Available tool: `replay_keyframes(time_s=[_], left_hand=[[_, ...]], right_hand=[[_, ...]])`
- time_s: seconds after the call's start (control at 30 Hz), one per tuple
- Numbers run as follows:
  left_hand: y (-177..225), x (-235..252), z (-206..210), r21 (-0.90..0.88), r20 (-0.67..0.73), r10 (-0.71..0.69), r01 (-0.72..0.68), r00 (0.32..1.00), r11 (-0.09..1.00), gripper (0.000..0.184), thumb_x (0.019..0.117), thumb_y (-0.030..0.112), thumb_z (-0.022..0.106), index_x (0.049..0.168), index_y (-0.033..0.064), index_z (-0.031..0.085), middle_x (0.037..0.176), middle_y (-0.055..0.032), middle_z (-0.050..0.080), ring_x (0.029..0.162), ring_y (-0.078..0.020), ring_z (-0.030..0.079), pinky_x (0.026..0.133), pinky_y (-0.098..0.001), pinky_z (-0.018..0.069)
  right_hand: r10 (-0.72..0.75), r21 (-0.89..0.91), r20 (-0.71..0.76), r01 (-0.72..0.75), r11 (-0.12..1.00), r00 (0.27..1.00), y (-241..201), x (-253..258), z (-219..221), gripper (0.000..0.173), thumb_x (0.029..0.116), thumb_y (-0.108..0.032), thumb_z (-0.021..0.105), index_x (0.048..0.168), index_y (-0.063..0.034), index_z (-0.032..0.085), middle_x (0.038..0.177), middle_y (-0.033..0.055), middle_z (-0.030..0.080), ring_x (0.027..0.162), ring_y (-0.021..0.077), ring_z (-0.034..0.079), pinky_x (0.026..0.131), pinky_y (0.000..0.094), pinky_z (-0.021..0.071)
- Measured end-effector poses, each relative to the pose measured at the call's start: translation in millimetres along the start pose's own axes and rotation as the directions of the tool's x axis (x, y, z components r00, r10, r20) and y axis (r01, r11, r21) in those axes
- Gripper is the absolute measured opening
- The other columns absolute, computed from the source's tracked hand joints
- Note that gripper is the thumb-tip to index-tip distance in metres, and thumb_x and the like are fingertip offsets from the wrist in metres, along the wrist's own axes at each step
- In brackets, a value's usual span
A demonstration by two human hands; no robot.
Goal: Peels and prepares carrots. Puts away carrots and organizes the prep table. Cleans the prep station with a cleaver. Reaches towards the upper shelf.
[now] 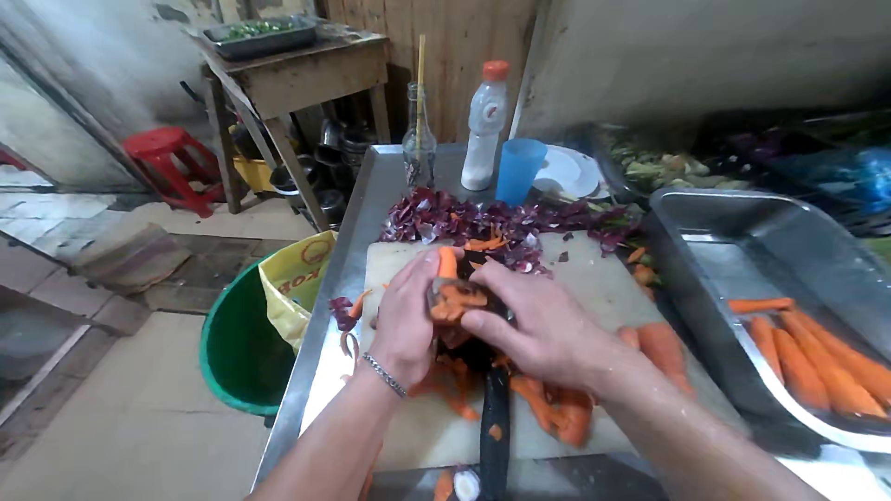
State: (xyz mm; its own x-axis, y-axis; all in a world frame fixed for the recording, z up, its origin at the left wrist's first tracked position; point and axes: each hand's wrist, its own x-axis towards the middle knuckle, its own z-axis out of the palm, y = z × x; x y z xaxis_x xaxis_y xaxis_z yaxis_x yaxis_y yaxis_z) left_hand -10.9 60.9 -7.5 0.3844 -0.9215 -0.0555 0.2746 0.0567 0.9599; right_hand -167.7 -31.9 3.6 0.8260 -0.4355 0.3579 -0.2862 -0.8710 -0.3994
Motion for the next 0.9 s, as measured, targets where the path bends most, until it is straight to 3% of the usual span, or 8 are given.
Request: replay_keyframes(time_s=[0.07,0.17,0.33,0.43,0.53,0.6,0.7,0.9], left_hand=[[0.4,-0.3,-0.7,-0.010,0.019,-0.006,0.006,1.000,1.000,0.044,0.1093,0.047,0.033,0.123,0.0223,0.067,0.082,-0.0009,0.065,0.059,-0.0069,0.059,0.050,-0.0222,0.0499],[2.2,-1.1,4.0,-0.030,0.105,-0.042,0.046,0.994,0.998,0.046,0.1124,0.041,0.025,0.114,0.0121,0.061,0.072,-0.0063,0.058,0.044,-0.0095,0.048,0.038,-0.0217,0.0432],[4.0,-0.4,4.9,-0.032,0.139,-0.094,0.100,0.986,0.994,0.050,0.1090,0.053,0.035,0.129,0.0143,0.059,0.081,-0.0057,0.059,0.053,-0.0107,0.055,0.047,-0.0236,0.0512],[3.4,0.3,3.3,-0.065,0.076,-0.090,0.095,0.993,0.993,0.046,0.1100,0.050,0.035,0.123,0.0157,0.063,0.088,-0.0049,0.063,0.057,-0.0105,0.057,0.050,-0.0236,0.0512],[0.9,1.8,4.4,-0.092,0.004,-0.070,0.070,0.998,0.993,0.050,0.1102,0.051,0.030,0.107,0.0155,0.065,0.077,-0.0022,0.062,0.056,-0.0092,0.056,0.050,-0.0234,0.0494],[-0.5,1.4,2.7,-0.113,-0.030,-0.070,0.066,0.997,0.991,0.047,0.1086,0.053,0.034,0.112,0.0196,0.068,0.080,0.0008,0.066,0.061,-0.0071,0.060,0.054,-0.0226,0.0514],[-4.8,2.4,-1.1,-0.167,-0.044,-0.053,0.045,0.998,0.985,0.043,0.1069,0.052,0.040,0.114,0.0202,0.068,0.076,0.0029,0.064,0.060,-0.0040,0.061,0.052,-0.0202,0.0515],[-5.4,1.1,-2.1,-0.176,-0.029,-0.047,0.041,0.998,0.984,0.041,0.1072,0.050,0.041,0.115,0.0201,0.068,0.078,0.0021,0.065,0.061,-0.0042,0.062,0.054,-0.0203,0.0527]], right_hand=[[-0.029,-0.029,-0.008,0.029,0.999,1.000,-1.4,1.0,1.9,0.057,0.1037,-0.063,0.034,0.116,-0.0161,0.065,0.087,-0.0023,0.065,0.074,0.0145,0.067,0.057,0.0402,0.0543],[0.154,-0.038,-0.001,-0.154,0.987,0.988,18.0,8.7,-6.4,0.056,0.1054,-0.059,0.035,0.119,-0.0125,0.062,0.085,0.0045,0.065,0.074,0.0236,0.067,0.061,0.0499,0.0545],[0.310,0.071,-0.049,-0.306,0.949,0.949,25.7,8.2,-19.4,0.055,0.1046,-0.062,0.034,0.123,-0.0181,0.061,0.076,0.0003,0.061,0.068,0.0182,0.063,0.058,0.0450,0.0510],[0.266,0.103,-0.050,-0.260,0.960,0.963,11.7,5.9,-16.7,0.055,0.1038,-0.065,0.033,0.123,-0.0216,0.061,0.071,-0.0037,0.059,0.062,0.0130,0.061,0.052,0.0388,0.0498],[0.169,0.079,-0.019,-0.167,0.983,0.985,3.2,1.6,-7.3,0.055,0.1030,-0.067,0.032,0.118,-0.0231,0.061,0.067,-0.0074,0.057,0.057,0.0106,0.059,0.047,0.0369,0.0493],[0.099,0.017,0.000,-0.099,0.995,0.995,-7.5,-2.5,1.1,0.058,0.1022,-0.069,0.031,0.116,-0.0211,0.061,0.067,-0.0077,0.060,0.057,0.0118,0.062,0.047,0.0388,0.0508],[0.005,-0.104,-0.017,-0.006,0.995,1.000,-21.8,-4.8,11.3,0.064,0.1021,-0.069,0.029,0.112,-0.0148,0.061,0.059,-0.0062,0.052,0.050,0.0143,0.058,0.043,0.0376,0.0459],[-0.099,-0.207,-0.051,0.086,0.974,0.994,-18.4,-4.9,14.5,0.061,0.1024,-0.068,0.029,0.105,-0.0161,0.062,0.061,-0.0068,0.052,0.051,0.0127,0.057,0.042,0.0342,0.0432]])
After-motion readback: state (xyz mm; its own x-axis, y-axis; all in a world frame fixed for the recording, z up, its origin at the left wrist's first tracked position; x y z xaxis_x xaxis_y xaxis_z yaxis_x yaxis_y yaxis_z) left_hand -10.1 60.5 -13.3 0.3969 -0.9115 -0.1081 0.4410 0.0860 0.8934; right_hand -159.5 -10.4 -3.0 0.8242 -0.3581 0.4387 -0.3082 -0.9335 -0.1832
